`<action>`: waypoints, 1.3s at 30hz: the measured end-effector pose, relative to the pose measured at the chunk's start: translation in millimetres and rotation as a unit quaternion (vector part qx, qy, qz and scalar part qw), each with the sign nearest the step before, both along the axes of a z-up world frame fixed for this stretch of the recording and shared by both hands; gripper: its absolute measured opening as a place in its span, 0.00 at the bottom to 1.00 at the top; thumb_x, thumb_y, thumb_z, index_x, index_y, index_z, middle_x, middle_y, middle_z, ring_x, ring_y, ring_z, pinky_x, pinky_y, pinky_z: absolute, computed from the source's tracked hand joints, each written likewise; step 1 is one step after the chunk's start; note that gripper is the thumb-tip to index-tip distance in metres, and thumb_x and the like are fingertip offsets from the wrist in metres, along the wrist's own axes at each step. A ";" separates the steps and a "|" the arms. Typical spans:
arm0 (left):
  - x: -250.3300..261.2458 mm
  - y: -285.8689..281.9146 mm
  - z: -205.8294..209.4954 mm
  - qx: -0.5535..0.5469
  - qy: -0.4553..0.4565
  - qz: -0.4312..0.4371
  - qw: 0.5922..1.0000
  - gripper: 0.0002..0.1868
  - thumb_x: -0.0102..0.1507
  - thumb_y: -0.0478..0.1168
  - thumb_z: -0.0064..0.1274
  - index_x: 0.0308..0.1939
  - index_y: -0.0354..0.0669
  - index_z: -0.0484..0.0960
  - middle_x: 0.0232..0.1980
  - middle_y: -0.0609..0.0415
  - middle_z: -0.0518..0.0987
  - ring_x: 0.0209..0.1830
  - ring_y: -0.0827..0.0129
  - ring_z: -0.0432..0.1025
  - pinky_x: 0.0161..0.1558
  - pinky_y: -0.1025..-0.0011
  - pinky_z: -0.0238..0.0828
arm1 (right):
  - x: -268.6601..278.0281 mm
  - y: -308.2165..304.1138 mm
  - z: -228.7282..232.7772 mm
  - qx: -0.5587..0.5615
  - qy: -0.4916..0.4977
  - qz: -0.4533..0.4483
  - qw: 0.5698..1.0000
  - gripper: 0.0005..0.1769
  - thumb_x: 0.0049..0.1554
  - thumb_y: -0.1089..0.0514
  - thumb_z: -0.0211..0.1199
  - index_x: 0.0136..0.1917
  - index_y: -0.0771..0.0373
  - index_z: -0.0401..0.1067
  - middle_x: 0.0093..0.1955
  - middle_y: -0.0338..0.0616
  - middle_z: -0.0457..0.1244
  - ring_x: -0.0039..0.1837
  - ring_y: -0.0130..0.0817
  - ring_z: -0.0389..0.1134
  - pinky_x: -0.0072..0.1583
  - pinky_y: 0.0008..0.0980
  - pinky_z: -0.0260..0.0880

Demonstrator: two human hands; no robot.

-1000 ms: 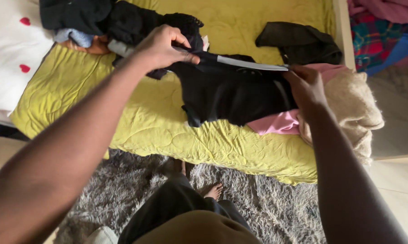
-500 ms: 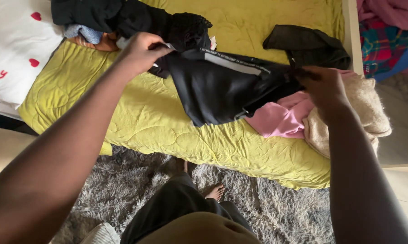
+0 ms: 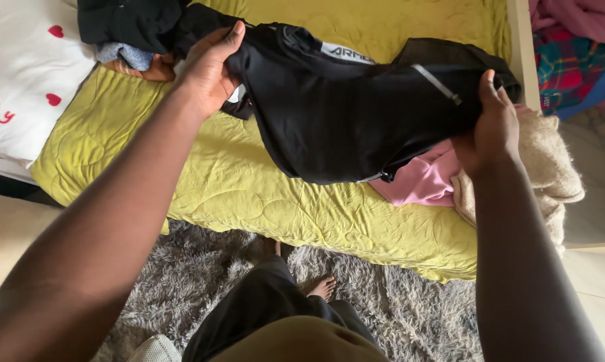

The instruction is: Folding various items of clothing on a bed and stacking them.

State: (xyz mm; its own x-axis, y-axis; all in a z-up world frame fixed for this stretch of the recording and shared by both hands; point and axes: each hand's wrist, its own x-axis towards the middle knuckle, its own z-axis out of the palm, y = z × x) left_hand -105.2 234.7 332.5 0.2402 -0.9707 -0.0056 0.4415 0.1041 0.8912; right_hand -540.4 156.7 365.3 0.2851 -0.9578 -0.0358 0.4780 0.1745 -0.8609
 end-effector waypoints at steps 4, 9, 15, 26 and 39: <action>-5.2 -1.7 1.7 0.033 -0.021 0.033 0.999 0.22 0.62 0.50 0.65 0.56 0.46 0.81 0.53 0.61 0.81 0.55 0.70 0.76 0.58 0.62 0.76 | -13.1 -21.4 -25.4 -0.028 0.009 -0.016 0.999 0.09 0.73 0.51 0.55 0.55 0.56 0.71 0.50 0.34 0.66 0.50 0.28 0.72 0.54 0.32 0.77; -11.3 -1.9 4.7 0.007 -0.029 0.048 0.998 0.22 0.61 0.47 0.66 0.55 0.40 0.84 0.52 0.60 0.84 0.54 0.73 0.78 0.57 0.67 0.80 | -24.2 -38.4 -55.3 -0.255 0.512 -0.280 0.771 0.21 0.75 0.48 0.66 0.43 0.60 0.70 0.35 0.37 0.61 0.37 0.25 0.57 0.37 0.30 0.60; -7.6 -13.2 -9.3 0.019 -0.247 0.138 0.959 0.18 0.68 0.47 0.66 0.54 0.34 0.89 0.44 0.57 0.78 0.43 0.71 0.66 0.46 0.71 0.66 | -13.7 -45.2 -58.9 -0.208 0.306 -0.215 0.904 0.25 0.72 0.44 0.61 0.41 0.62 0.63 0.36 0.36 0.65 0.39 0.28 0.72 0.41 0.30 0.72; -9.9 -13.7 5.4 -0.061 0.043 0.030 0.997 0.11 0.67 0.39 0.56 0.53 0.53 0.85 0.59 0.56 0.80 0.61 0.61 0.75 0.63 0.53 0.78 | -5.0 -35.6 -30.2 -0.029 0.006 0.007 1.000 0.20 0.72 0.43 0.48 0.69 0.55 0.69 0.62 0.42 0.69 0.63 0.42 0.71 0.63 0.47 0.74; -24.8 -5.7 10.1 -0.113 0.039 0.056 0.991 0.26 0.62 0.21 0.54 0.60 0.50 0.81 0.59 0.70 0.83 0.41 0.82 0.67 0.34 0.79 0.53 | -21.3 -45.1 -42.4 -0.022 -0.139 0.029 0.990 0.29 0.69 0.65 0.53 0.82 0.65 0.57 0.51 0.48 0.65 0.54 0.41 0.69 0.66 0.49 0.75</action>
